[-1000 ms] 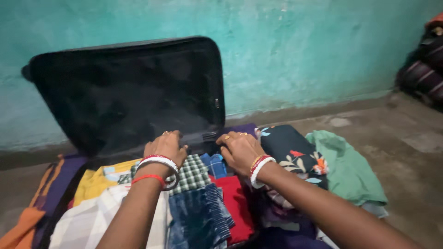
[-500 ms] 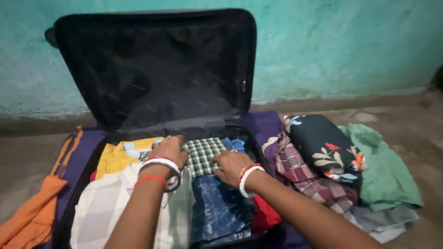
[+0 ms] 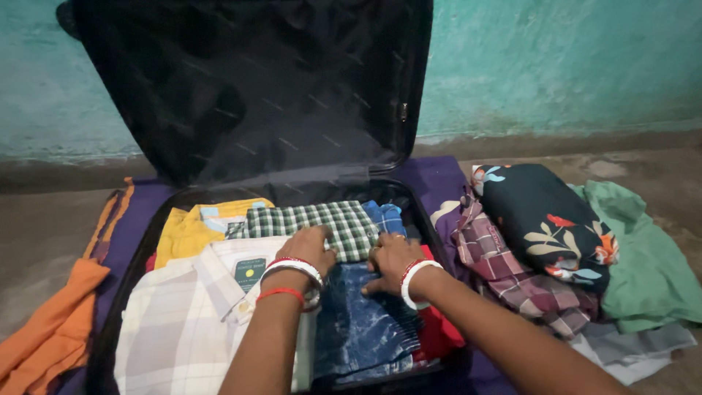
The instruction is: The person packs a suitcase by folding and placing various items of clothing, including shirts, pants, and a green garment, into the open case.
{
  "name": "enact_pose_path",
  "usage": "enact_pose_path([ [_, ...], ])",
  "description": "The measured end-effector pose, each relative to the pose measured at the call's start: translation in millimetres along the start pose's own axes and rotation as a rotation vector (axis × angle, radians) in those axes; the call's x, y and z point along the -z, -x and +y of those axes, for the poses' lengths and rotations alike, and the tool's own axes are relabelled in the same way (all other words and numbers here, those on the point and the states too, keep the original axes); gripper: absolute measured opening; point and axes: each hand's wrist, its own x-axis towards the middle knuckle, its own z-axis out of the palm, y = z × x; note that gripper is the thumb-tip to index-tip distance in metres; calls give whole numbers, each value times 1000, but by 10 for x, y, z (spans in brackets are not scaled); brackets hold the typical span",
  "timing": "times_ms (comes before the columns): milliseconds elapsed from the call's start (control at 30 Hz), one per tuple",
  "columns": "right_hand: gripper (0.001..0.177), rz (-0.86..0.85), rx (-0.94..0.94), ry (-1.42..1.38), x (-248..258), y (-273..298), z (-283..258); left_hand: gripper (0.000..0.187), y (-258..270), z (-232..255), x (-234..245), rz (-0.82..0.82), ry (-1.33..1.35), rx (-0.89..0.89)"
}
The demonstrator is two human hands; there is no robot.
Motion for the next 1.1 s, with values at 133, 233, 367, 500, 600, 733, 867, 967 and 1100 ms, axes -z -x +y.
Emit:
enact_pose_path([
  [133,87,-80,-63,-75,-126,38,89,39,41,87,8,-8,5,-9],
  [233,73,41,26,-111,-171,12,181,39,81,109,59,-14,0,14],
  [367,57,157,127,-171,-196,28,204,41,68,56,116,-25,-16,14],
  [500,53,19,-33,-253,87,53,150,45,67,34,193,5,8,11],
  [600,55,147,88,-305,362,64,48,44,97,6,264,-5,0,9],
  [733,56,272,73,-273,949,48,-100,49,221,13,452,29,-34,-18],
  [867,54,399,-132,-517,1695,46,-236,78,397,181,741,142,74,125],
  [967,59,665,-76,-458,2069,73,-413,89,528,303,1024,303,156,92],
  [1100,46,792,-189,-583,2287,68,-723,100,719,473,1335,350,311,24],
])
